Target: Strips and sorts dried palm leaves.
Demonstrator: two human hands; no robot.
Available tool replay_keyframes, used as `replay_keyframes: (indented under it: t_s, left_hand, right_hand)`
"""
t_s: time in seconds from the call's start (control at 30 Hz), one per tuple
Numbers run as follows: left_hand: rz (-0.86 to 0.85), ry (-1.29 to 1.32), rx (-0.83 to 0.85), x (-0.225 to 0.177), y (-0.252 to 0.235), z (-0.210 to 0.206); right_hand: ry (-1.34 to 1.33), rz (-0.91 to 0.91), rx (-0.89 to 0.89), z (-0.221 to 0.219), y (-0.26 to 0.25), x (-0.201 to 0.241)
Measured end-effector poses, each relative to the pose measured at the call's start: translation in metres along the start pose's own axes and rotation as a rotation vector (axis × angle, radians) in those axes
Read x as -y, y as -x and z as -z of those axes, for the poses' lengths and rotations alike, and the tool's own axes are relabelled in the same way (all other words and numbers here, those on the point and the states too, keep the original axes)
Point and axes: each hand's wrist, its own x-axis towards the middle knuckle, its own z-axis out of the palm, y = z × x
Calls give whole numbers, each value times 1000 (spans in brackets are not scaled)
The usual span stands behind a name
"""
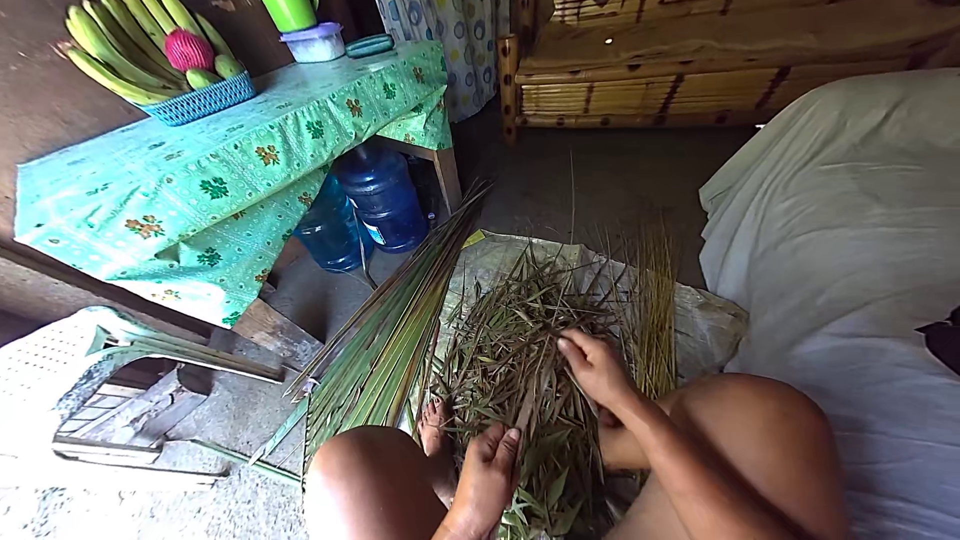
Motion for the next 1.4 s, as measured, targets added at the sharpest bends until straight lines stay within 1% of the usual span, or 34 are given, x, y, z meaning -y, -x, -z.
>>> replay_keyframes:
  t_s: [0.07,0.1,0.13,0.2,0.27,0.3,0.33,0.4,0.47,0.53,0.6,0.67,0.7,0.77,0.83,0.9,0.97,1.03,1.07,1.1,1.2,1.23,1.27,1.3,1.4]
  left_hand:
    - [6,17,-8,0,-1,-1]
    - [10,17,-15,0,-2,-2]
    - [16,9,-16,-1,-3,-1]
    - [35,1,-9,-3,-5,-2]
    - [53,7,17,-7,-4,-3]
    - [64,23,44,-8,-2,-3]
    - [75,37,73,-8,-1,-2]
    - [82,50,110,-5,3,1]
    - [70,64,102,-2,3,2]
    - [64,72,40,-2,0,2]
    - [58,56,-24,-4,-4,3]
    - [33,54,-48,-3,-6,5]
    - [23,57,-51,-3,-6,5]
    - [18,72,-33,-4,-5,5]
    - [18,79,-10,-6,-3,4]
    - [25,73,12,-4,-1,3]
    - [29,59,40,-1,0,3]
    - [16,46,47,1,1,3]
    - [11,44,36,1,0,4]
    - [13,45,21,1,-1,4]
    - [35,100,12,-4,-5,5]
    - [40,134,15,-5,-6,6]
    - [48,166,23,-7,-6,6]
    - [63,189,36,-7,-4,7]
    - [96,212,98,-6,2,5]
  right_hand:
    - [-27,-39,-51,7,-8,-7]
    - [-89,-50,-41,6,-8,-7]
    - [-193,-74,8,4,-3,-4]
    - [-447,-157,186,-3,12,10]
    - [-567,-198,316,-11,22,20]
    - [-585,-198,330,-13,23,23]
    - [-588,-194,309,-14,21,24]
    - [-599,-204,211,-11,12,21]
    - [-578,-196,176,-5,6,16]
    - [-501,-101,236,-2,16,18]
    - [-421,77,331,-6,36,21]
    - [-290,274,404,-14,50,22]
    - [-215,361,396,-19,53,20]
    - [-103,437,307,-24,49,15]
    - [-3,395,191,-24,37,9]
    - [39,252,141,-17,21,5]
    - [-19,84,63,-9,6,1]
    - [-78,27,-31,-4,-2,-4]
    - [-118,44,-18,-2,0,-3]
    - [-164,72,50,-1,6,1]
    - [-287,175,334,-12,38,18]
    - [-299,226,375,-19,46,20]
    - [-287,280,366,-25,51,20]
    - [-252,314,318,-27,51,19]
    - [-98,319,177,-21,33,6]
